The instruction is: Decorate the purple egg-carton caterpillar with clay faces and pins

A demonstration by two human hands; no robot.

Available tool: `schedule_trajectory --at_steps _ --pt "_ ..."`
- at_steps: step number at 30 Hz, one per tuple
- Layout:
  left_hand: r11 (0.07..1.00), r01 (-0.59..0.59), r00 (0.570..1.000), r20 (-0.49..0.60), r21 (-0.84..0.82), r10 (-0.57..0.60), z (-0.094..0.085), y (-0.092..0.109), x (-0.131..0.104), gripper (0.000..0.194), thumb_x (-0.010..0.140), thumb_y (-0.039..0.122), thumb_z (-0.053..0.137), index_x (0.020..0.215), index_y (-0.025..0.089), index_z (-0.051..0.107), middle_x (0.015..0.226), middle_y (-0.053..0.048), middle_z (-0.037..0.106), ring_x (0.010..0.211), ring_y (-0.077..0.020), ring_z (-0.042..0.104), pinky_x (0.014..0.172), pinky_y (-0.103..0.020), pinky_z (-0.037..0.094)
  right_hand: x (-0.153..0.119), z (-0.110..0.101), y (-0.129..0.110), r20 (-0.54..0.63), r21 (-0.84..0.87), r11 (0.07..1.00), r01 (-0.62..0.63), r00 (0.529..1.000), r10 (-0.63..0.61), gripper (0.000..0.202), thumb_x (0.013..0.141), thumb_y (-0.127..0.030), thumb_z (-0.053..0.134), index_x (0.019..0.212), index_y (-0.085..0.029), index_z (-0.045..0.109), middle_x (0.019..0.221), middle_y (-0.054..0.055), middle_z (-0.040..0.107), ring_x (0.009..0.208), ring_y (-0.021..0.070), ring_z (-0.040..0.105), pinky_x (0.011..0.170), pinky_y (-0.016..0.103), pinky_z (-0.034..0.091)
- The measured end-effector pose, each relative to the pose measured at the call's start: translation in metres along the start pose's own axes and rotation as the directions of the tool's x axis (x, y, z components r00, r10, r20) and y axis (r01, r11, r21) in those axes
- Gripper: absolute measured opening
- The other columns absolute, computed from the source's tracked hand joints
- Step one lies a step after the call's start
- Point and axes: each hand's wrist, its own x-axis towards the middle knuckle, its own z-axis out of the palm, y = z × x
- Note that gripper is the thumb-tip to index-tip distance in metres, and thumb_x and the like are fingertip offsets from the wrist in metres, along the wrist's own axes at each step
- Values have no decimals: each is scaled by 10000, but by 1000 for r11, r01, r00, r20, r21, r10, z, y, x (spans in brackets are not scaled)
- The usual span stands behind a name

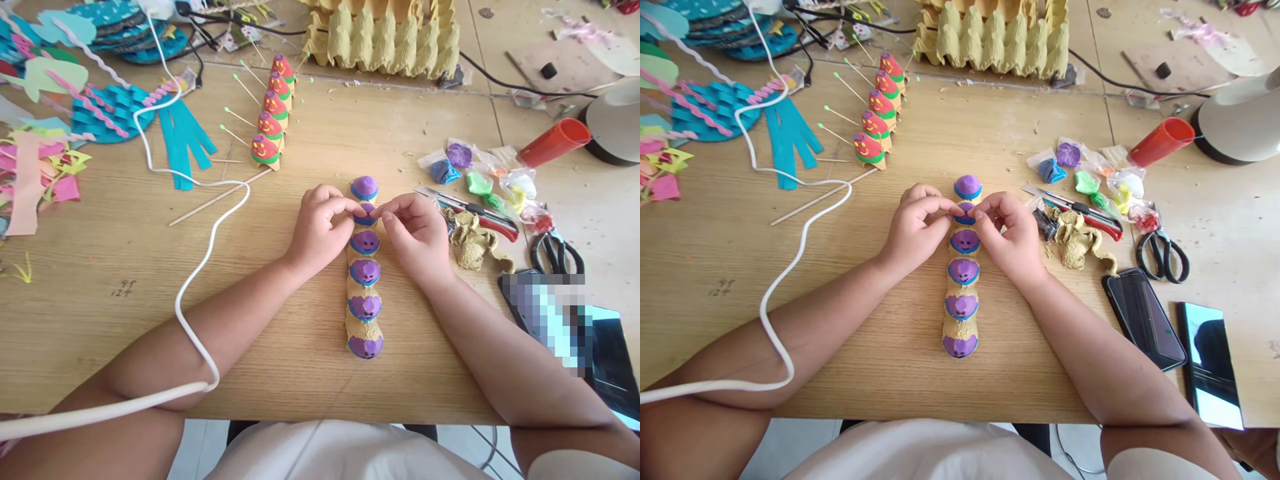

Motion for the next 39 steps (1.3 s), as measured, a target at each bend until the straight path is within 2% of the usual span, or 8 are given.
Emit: schedule_trajectory --at_steps 7,13,24,28,31,35,39 --pt "1000 -5 1000 -5 2 5 0 0 0 253 856 33 686 880 258 799 921 -11 652 984 -188 631 995 -362 493 0 -1 3 -17 -24 999 49 999 -49 121 934 -302 713 864 -248 630 843 4 728 793 173 685 734 337 545" --pt "999 15 1000 -22 -30 -16 0 1 0 251 875 45 663 880 257 799 904 -19 670 970 -187 637 946 -346 522 1 -3 3 -46 1 999 45 998 -45 149 944 -322 722 860 -248 624 784 -5 670 736 159 647 656 313 498" --pt "999 -46 999 -3 10 46 0 -2 -1 244 892 77 678 899 280 812 907 -10 653 958 -187 626 969 -367 497 0 -2 1 -44 15 999 40 998 -39 155 939 -327 721 844 -250 625 760 -2 645 759 167 641 668 319 499" --pt "999 -48 999 -16 -3 48 -1 0 -1 265 875 45 670 901 272 804 902 -8 652 962 -186 629 965 -365 496 0 -3 0 -48 5 999 37 998 -37 156 936 -322 719 839 -246 624 761 -4 646 678 143 582 602 300 453" --pt "999 -7 999 -41 -44 5 -2 1 -1 274 866 20 648 881 257 784 905 -9 654 969 -186 633 947 -358 504 1 -4 1 -50 18 1000 19 999 -18 150 932 -315 721 841 -241 628 769 -8 658 634 126 542 568 289 425" --pt "996 25 997 -72 -88 -31 -3 1 -1 271 853 10 641 910 245 762 955 -16 676 981 -188 635 838 -325 509 2 -4 3 -56 50 999 -6 998 8 142 923 -323 742 847 -238 658 769 -8 676 657 129 579 575 280 446" --pt "997 -25 997 -79 -67 20 -6 4 -1 197 892 80 673 964 246 750 990 -20 697 993 -189 639 828 -326 511 3 -4 2 -39 89 995 -41 998 45 155 897 -370 786 864 -235 717 781 1 713 699 144 641 610 280 515"
